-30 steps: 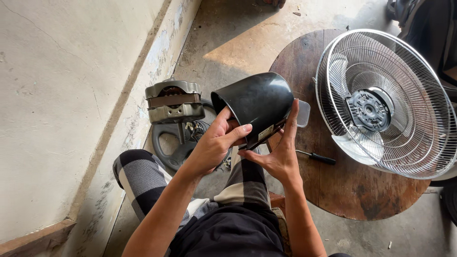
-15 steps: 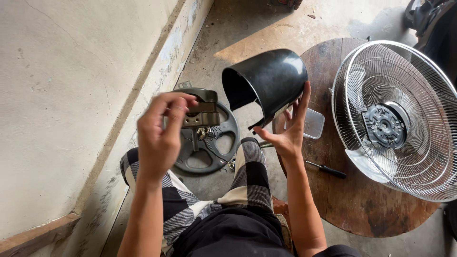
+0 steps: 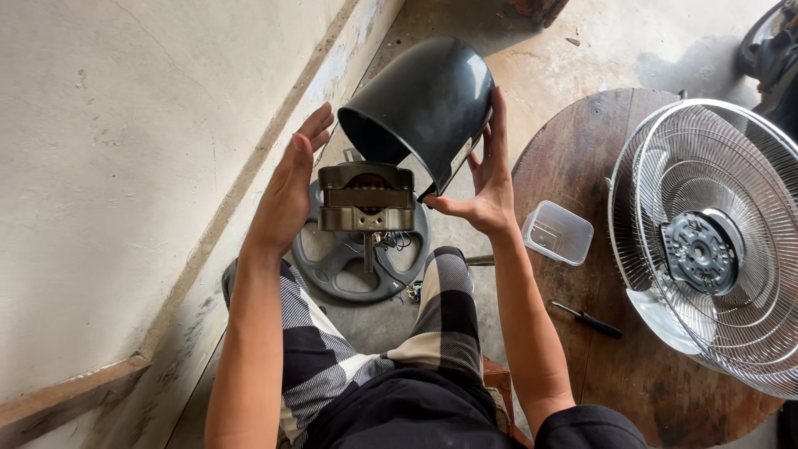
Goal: The person uses a screwdriver to tighten a screw on the fan motor housing, then places the screwdriver on the table. They pick up the fan's rear cover and fit it onto the motor assembly.
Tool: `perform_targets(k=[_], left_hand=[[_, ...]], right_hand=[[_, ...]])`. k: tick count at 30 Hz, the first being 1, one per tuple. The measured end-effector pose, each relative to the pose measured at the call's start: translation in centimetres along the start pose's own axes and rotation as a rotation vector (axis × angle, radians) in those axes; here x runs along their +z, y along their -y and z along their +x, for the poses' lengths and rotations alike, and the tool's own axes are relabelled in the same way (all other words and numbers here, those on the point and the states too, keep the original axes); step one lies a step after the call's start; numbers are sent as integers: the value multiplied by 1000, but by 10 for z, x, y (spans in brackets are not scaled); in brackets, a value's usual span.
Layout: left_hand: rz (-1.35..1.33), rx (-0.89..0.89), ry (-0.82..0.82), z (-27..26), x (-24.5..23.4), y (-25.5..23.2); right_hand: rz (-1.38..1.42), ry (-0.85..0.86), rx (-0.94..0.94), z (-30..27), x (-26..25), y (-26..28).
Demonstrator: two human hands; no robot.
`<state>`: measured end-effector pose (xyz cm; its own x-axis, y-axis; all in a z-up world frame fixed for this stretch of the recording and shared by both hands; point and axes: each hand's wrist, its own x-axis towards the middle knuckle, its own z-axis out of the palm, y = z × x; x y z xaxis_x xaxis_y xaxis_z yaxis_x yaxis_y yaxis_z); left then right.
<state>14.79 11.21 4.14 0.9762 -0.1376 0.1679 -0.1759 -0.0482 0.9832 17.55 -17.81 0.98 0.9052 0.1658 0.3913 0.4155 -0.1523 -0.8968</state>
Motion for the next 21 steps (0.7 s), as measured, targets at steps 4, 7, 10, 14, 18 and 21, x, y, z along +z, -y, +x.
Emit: perform_targets(k=[4,7,10,14,18,21], left_hand=[[-21,-3,-40,5,3,5],[-98,21,-80,6,4,7],[-191,74,-94,4,5,8],[-182,133,-133,-5,11,5],[-108,217,-170,-12,12,5],[-101,241,-195,-12,9,8]], right_hand=[[84,62,-35,11,7,-6],[94,105,-70,21,6,-10],[139,163,-29,29,3,-13],[313,215,59,33,2,-15],[357,270,140,35,6,-13],[418,264,164,36,14,-13]])
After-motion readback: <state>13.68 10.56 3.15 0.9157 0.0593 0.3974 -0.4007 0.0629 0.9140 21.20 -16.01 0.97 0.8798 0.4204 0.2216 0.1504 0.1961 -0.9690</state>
